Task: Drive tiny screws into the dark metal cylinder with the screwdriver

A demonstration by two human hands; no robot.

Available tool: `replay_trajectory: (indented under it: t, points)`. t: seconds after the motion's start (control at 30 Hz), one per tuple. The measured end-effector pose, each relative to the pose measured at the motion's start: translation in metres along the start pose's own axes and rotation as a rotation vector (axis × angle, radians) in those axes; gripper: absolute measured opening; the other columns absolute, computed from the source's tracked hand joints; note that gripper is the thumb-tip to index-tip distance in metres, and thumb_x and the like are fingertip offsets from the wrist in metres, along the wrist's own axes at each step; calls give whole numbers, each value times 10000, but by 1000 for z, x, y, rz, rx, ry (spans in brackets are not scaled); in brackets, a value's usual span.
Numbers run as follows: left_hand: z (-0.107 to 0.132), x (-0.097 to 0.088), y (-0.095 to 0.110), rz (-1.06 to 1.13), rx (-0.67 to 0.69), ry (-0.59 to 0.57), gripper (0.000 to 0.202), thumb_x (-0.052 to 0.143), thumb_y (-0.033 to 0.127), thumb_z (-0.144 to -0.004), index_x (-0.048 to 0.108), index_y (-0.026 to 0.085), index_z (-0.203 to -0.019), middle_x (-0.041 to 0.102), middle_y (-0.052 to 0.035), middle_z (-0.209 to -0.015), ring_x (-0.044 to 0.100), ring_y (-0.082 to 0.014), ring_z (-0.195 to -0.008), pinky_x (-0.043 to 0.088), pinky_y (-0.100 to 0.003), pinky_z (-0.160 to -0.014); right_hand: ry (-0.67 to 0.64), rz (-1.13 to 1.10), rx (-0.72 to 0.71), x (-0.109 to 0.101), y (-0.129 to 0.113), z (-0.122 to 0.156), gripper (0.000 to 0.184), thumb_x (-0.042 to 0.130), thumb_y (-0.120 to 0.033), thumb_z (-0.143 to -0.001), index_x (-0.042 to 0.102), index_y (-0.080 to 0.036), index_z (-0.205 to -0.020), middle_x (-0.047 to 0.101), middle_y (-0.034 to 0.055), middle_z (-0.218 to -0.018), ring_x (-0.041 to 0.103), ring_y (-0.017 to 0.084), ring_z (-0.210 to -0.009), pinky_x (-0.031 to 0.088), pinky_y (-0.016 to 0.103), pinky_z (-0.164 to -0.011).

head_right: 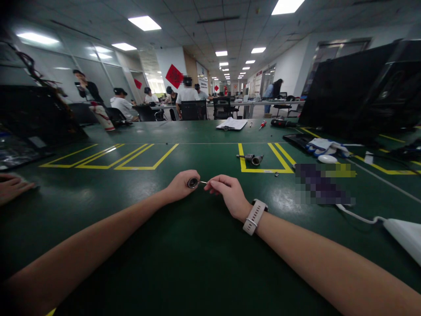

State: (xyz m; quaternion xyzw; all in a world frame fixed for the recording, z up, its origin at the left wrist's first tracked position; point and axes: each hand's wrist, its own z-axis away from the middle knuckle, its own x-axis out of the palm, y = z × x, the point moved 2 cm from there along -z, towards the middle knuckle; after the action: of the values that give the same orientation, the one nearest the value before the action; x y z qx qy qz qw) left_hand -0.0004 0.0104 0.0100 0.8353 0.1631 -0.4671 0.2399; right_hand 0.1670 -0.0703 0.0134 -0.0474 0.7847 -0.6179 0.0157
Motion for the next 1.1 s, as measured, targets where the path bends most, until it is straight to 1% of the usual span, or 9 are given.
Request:
replay_trajectory:
  t: [0.1, 0.17, 0.4, 0.53, 0.63, 0.8, 0.9, 1.0, 1.1]
  points:
    - [0, 1, 0, -46, 19, -39, 71, 495, 93, -698, 509, 163, -707, 504, 9, -681, 488, -126, -640, 367, -236, -595, -36, 189, -67, 3, -6, 3, 157, 548, -254, -771, 675, -170, -735, 672, 46, -779, 578, 169, -724, 434, 323, -691]
    - [0, 1, 1, -78, 41, -65, 68, 498, 97, -701, 511, 163, -709, 503, 6, -680, 487, -130, -639, 364, -241, -593, -59, 206, -63, 3, -6, 3, 160, 547, -253, -770, 677, -167, -732, 671, 49, -780, 581, 173, -729, 440, 328, -698]
    - [0, -2, 3, 29, 47, -45, 71, 499, 101, -721, 488, 157, -680, 492, 12, -672, 478, -114, -630, 368, -230, -602, -33, -164, 131, -4, 7, -6, 135, 558, -225, -737, 659, -144, -702, 690, 56, -727, 571, 139, -633, 422, 304, -653]
    - [0, -2, 1, 88, 28, -12, 73, 511, 101, -711, 482, 157, -674, 479, 20, -661, 471, -108, -624, 368, -225, -601, -38, -217, 151, -4, 8, -6, 121, 573, -232, -731, 655, -144, -717, 692, 55, -729, 576, 139, -640, 422, 302, -656]
    - [-1, -2, 0, 57, 9, -21, 75, 511, 94, -705, 485, 159, -677, 483, 20, -663, 474, -112, -631, 366, -228, -600, -31, -125, 70, -2, 3, -3, 134, 559, -249, -757, 653, -154, -737, 687, 50, -752, 581, 150, -679, 432, 308, -669]
    - [-1, 0, 2, -68, 18, -68, 68, 497, 95, -714, 507, 160, -701, 500, 7, -678, 484, -126, -638, 363, -238, -592, -22, 224, -95, 3, -5, 4, 170, 526, -253, -788, 664, -162, -748, 666, 48, -771, 584, 173, -738, 438, 322, -695]
    - [-1, 0, 5, -157, 41, -93, 69, 498, 98, -716, 519, 162, -704, 505, 1, -673, 484, -134, -629, 356, -247, -585, -43, 358, -151, 5, -7, 6, 182, 514, -236, -789, 668, -162, -729, 657, 45, -748, 583, 179, -736, 430, 324, -698]
    - [-1, 0, 7, -201, 51, -102, 76, 493, 94, -721, 524, 163, -711, 519, -5, -682, 491, -140, -638, 362, -254, -595, -75, 345, -130, 3, -6, 4, 183, 515, -234, -786, 674, -160, -732, 662, 46, -753, 582, 178, -729, 430, 322, -689]
    - [0, -2, 8, -186, 55, -110, 83, 497, 81, -715, 522, 161, -714, 522, -5, -690, 497, -139, -647, 371, -253, -606, -83, 172, -33, -1, 0, 0, 174, 525, -239, -776, 670, -158, -724, 676, 49, -753, 580, 165, -697, 436, 317, -676]
